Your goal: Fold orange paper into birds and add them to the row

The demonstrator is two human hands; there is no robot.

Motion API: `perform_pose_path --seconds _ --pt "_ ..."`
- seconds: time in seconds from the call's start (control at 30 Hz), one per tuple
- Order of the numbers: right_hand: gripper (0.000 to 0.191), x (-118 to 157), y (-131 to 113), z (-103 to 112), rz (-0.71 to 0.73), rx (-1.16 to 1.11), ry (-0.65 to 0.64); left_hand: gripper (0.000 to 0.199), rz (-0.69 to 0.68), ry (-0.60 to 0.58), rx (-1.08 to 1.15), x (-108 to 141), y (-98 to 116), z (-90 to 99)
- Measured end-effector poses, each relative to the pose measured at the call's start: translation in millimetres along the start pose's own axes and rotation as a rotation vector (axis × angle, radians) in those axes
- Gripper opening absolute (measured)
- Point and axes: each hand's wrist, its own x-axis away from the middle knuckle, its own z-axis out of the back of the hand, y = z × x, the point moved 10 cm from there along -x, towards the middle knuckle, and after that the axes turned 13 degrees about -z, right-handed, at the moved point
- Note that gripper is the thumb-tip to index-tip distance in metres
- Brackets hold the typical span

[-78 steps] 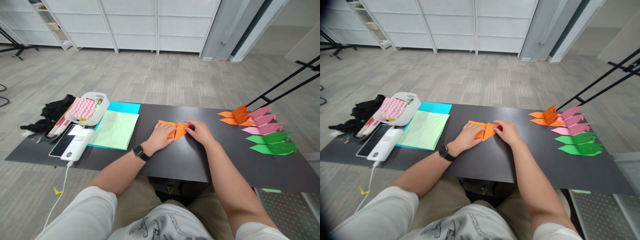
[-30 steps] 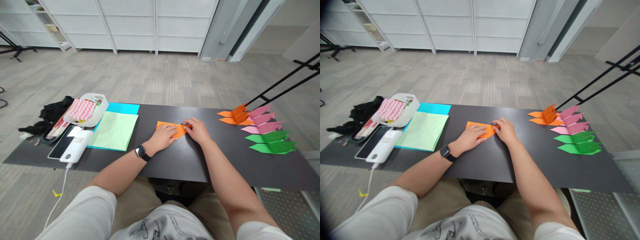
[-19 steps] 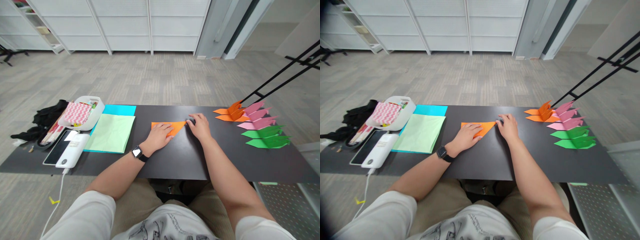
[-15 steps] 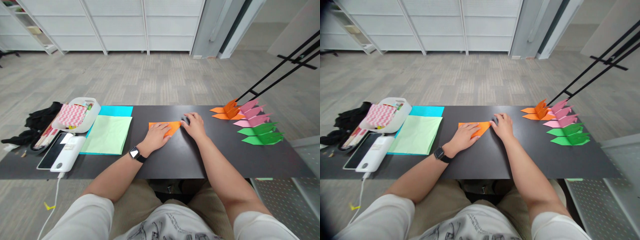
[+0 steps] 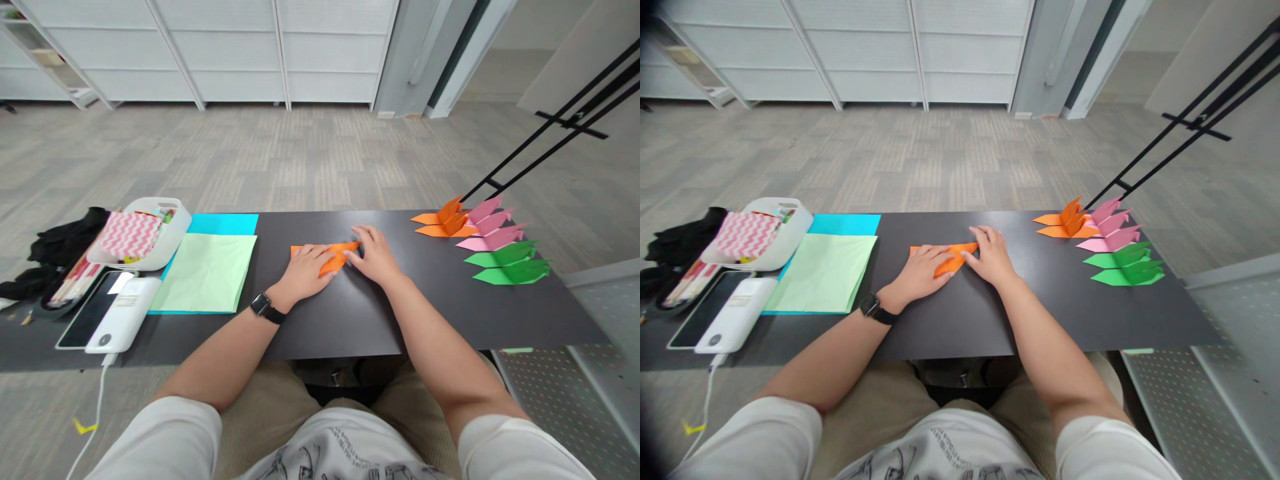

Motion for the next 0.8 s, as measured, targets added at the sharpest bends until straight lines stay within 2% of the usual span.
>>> perform_pose_path --seconds 0.13,0.27,0.43,0.6,0.8 --pt "0.094 11.6 -7.9 -26.3 0.000 0.093 -0.136 0.041 0.013 -0.003 -0.020 0.4 -2.4 -0.5" --pt "0.105 11.5 -0.3 -37.3 -0.043 0.126 -0.185 0.042 0.012 -0.015 -0.027 0.0 -2.8 -0.6" --pt "0.111 3.2 13.4 -31.1 -0.135 0.122 -0.146 0.044 0.014 -0.026 -0.015 0.3 -3.6 -1.5" --pt "0.110 -1.8 23.8 -26.6 -0.197 0.172 -0.137 0.046 0.017 -0.039 -0.002 -0.4 -3.3 -2.1" --pt "0.107 -10.2 41.5 -15.9 -0.279 0.160 -0.062 0.046 0.029 -0.045 0.013 -1.7 -2.4 -1.3"
